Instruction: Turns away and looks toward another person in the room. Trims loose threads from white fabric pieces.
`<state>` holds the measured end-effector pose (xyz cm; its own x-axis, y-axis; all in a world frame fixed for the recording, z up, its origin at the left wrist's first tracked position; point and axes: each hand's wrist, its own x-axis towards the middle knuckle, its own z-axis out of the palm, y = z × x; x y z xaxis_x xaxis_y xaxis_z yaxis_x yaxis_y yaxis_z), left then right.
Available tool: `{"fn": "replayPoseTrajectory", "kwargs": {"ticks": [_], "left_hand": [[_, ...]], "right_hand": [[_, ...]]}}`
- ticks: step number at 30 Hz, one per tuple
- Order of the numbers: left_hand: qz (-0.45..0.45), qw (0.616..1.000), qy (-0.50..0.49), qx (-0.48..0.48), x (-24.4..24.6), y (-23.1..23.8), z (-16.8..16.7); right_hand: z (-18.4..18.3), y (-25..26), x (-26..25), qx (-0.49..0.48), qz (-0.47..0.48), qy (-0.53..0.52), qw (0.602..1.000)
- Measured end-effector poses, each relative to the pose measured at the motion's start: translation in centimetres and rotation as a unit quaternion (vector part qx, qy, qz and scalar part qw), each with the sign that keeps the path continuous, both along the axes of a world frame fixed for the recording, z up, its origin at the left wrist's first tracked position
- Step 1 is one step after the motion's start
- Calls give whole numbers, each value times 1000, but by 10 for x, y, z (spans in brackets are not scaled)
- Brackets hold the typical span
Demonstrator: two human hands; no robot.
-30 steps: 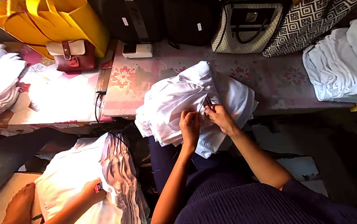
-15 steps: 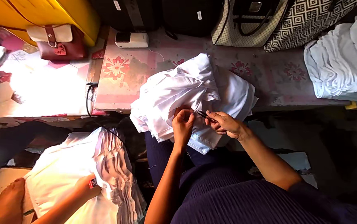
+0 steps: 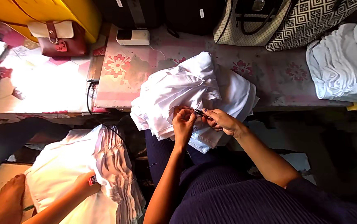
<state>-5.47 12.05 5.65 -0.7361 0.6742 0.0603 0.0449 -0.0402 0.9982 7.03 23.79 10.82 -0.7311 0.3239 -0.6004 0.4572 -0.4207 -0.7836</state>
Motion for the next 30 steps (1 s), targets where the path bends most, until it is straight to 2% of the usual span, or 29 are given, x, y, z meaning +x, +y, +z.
{"fn": "replayPoseTrajectory", "kwargs": {"ticks": [10, 11, 13, 15, 16, 17, 18, 20, 22, 27, 30], "left_hand": [[-3, 1000, 13, -21, -1, 0, -4], [-34, 998, 26, -47, -5, -5, -1], [-179, 972, 95, -121, -19, -22, 10], [-338, 907, 174, -181, -31, -38, 28], [-373, 886, 187, -204, -31, -43, 38], [-362, 887, 187, -216, -27, -44, 46], [-311, 908, 180, -214, -20, -41, 50], [-164, 959, 162, -164, -3, -26, 46], [-66, 981, 146, -105, 11, -8, 35], [35, 980, 194, -11, 26, 16, 2], [61, 972, 225, 25, 25, 17, -9]], "right_hand": [[-6, -1, -3, 49, -19, 16, 998], [-4, 0, 0, 53, -19, 23, 998], [2, 3, 7, 77, -23, 43, 996], [4, 5, 13, 124, -60, 53, 989], [1, 5, 13, 151, -86, 52, 983], [-5, 5, 11, 170, -108, 53, 978], [-10, 4, 6, 176, -121, 50, 976], [-17, 0, -6, 146, -152, 42, 977], [-17, -6, -14, 110, -200, 47, 972], [-14, -15, -18, 69, -266, 75, 959], [-17, -19, -20, 43, -287, 95, 952]]}}
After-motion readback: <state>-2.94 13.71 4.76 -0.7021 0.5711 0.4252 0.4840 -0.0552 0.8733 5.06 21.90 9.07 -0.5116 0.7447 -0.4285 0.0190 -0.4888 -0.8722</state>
